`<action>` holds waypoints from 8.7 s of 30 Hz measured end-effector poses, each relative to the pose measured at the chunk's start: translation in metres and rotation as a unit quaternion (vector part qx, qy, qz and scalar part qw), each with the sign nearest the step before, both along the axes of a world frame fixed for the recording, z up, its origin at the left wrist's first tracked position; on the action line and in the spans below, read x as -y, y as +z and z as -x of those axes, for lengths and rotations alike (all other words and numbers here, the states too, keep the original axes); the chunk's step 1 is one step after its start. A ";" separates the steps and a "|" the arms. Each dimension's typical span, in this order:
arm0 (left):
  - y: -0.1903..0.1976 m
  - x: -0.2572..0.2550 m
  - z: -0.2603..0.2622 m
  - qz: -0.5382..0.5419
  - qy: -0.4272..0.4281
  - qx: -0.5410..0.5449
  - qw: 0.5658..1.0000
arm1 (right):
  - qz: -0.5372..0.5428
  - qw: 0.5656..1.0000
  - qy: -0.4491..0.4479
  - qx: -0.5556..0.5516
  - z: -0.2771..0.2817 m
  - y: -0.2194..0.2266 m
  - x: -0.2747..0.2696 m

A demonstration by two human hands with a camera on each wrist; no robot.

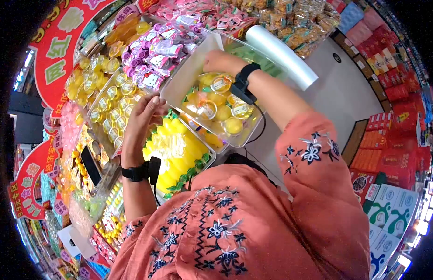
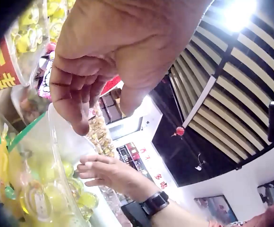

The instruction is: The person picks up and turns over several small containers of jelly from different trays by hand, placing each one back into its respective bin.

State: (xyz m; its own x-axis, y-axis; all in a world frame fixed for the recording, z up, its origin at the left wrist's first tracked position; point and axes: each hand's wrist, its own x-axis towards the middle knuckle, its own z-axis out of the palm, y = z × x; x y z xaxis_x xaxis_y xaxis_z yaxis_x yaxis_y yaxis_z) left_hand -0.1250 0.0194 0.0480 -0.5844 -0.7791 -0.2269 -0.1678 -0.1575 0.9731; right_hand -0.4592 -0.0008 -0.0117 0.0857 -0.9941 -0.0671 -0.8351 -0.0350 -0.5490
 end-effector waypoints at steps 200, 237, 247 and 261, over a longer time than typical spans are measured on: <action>0.022 -0.012 0.035 -0.088 0.135 -0.153 0.975 | -0.233 0.596 0.115 0.760 -0.082 0.066 -0.030; -0.075 0.162 -0.174 -0.074 0.369 -0.042 0.925 | -0.115 0.892 0.177 0.400 -0.194 0.027 0.022; -0.108 0.186 -0.187 -0.103 0.367 0.052 0.923 | -0.136 0.904 0.162 0.371 -0.194 0.019 0.020; -0.116 0.187 -0.184 -0.063 0.389 0.127 0.910 | -0.117 0.874 0.149 0.448 -0.182 0.022 0.018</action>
State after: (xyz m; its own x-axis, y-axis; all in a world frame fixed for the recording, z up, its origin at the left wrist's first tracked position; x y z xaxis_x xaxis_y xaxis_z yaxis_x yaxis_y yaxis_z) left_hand 0.0592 -0.1676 -0.0678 0.2158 -0.8931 -0.3947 -0.1747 -0.4330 0.8843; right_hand -0.2773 -0.0188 0.0102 0.4607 -0.8866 -0.0400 -0.0404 0.0241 -0.9989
